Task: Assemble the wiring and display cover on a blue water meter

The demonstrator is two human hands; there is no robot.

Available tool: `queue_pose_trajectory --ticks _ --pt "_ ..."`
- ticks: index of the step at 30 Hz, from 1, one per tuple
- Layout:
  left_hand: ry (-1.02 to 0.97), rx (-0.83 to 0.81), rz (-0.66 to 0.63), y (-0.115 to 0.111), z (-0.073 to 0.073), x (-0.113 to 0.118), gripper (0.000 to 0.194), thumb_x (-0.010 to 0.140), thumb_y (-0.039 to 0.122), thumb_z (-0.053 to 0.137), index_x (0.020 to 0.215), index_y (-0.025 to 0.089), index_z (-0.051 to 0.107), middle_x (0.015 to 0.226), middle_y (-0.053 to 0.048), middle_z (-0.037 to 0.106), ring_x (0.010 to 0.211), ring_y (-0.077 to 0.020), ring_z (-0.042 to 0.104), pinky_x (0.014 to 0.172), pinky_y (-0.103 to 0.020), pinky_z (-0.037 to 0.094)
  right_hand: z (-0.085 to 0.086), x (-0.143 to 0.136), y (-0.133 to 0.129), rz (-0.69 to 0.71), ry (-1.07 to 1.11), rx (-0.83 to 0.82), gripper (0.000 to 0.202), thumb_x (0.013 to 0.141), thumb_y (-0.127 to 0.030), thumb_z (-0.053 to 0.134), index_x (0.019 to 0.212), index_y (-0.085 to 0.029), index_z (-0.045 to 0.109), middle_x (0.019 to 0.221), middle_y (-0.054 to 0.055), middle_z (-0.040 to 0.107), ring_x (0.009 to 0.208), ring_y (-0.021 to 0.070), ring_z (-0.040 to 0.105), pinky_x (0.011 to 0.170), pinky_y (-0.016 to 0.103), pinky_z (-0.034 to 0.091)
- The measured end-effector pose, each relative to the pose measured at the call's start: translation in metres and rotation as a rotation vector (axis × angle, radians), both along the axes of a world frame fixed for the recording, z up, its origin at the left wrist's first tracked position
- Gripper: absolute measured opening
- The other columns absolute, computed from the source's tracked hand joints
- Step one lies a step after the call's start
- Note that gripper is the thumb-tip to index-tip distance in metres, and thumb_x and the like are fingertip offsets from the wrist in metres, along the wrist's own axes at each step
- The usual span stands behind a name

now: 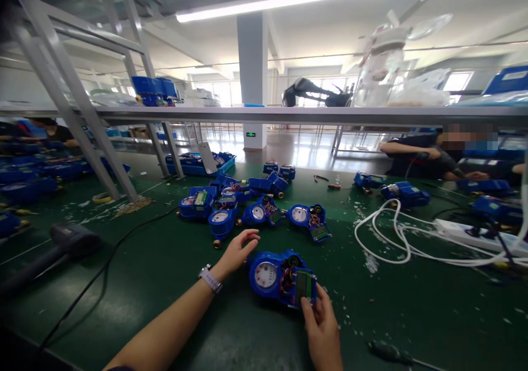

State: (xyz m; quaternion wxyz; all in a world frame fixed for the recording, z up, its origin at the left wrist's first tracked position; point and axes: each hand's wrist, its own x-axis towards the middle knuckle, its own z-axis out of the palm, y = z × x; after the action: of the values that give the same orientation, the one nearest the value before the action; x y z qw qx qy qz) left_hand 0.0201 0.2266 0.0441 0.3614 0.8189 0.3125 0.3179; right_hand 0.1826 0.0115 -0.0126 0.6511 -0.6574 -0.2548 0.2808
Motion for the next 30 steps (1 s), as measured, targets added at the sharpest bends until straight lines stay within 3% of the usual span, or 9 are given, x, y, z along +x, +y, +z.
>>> queue_pose_trajectory --ticks 4,8,13,20,26,30 --pt "0.219 0.097 -0.018 0.033 0.013 0.029 0.05 0.085 0.04 0.059 0.13 0.02 0.052 0.118 -0.009 0.067 0.107 -0.0241 0.064 0.093 -0.037 0.051 0.0 0.001 0.0 -0.011 -0.016 0.025 0.088 0.066 -0.07 0.069 0.13 -0.012 0.049 0.063 0.0 0.056 0.057 0.0174 0.052 0.053 0.027 0.043" --pt "0.399 0.287 0.061 0.056 0.022 0.063 0.052 0.079 0.036 0.065 0.126 0.015 0.056 0.137 -0.016 0.053 0.134 -0.0334 0.041 0.113 -0.047 0.03 -0.004 0.0 0.002 -0.042 -0.014 0.067 0.084 0.066 -0.07 0.07 0.127 -0.014 0.053 0.071 0.004 0.062 0.064 0.0209 0.058 0.056 0.028 0.046" --pt "0.555 0.417 0.135 0.078 0.024 0.091 0.055 0.08 0.04 0.063 0.127 0.012 0.054 0.145 -0.019 0.043 0.141 -0.0345 0.029 0.118 -0.049 0.018 -0.013 -0.001 0.004 -0.045 0.002 0.094 0.082 0.069 -0.07 0.067 0.128 -0.016 0.054 0.079 0.007 0.066 0.064 0.0216 0.06 0.055 0.029 0.047" --pt "0.702 0.413 0.174 0.1 0.019 0.11 0.061 0.078 0.037 0.063 0.133 0.014 0.05 0.151 -0.016 0.038 0.147 -0.0332 0.017 0.119 -0.054 0.007 -0.016 -0.005 0.009 -0.08 0.002 0.094 0.083 0.073 -0.072 0.062 0.13 -0.014 0.051 0.079 0.007 0.064 0.064 0.0214 0.058 0.055 0.029 0.044" --pt "0.776 0.376 0.202 0.102 0.017 0.115 0.062 0.076 0.032 0.061 0.134 0.015 0.049 0.153 -0.014 0.036 0.149 -0.0325 0.011 0.119 -0.058 0.003 -0.013 -0.005 0.008 -0.094 0.015 0.093 0.081 0.073 -0.071 0.063 0.13 -0.014 0.053 0.088 0.009 0.066 0.076 0.0247 0.062 0.062 0.03 0.047" --pt "0.785 0.393 0.218 0.101 0.015 0.115 0.059 0.076 0.033 0.058 0.132 0.015 0.051 0.154 -0.013 0.035 0.149 -0.0314 0.011 0.119 -0.057 0.002 -0.011 -0.004 0.006 -0.072 0.02 0.102 0.079 0.074 -0.068 0.063 0.13 -0.014 0.055 0.082 0.008 0.066 0.073 0.0239 0.061 0.064 0.031 0.049"
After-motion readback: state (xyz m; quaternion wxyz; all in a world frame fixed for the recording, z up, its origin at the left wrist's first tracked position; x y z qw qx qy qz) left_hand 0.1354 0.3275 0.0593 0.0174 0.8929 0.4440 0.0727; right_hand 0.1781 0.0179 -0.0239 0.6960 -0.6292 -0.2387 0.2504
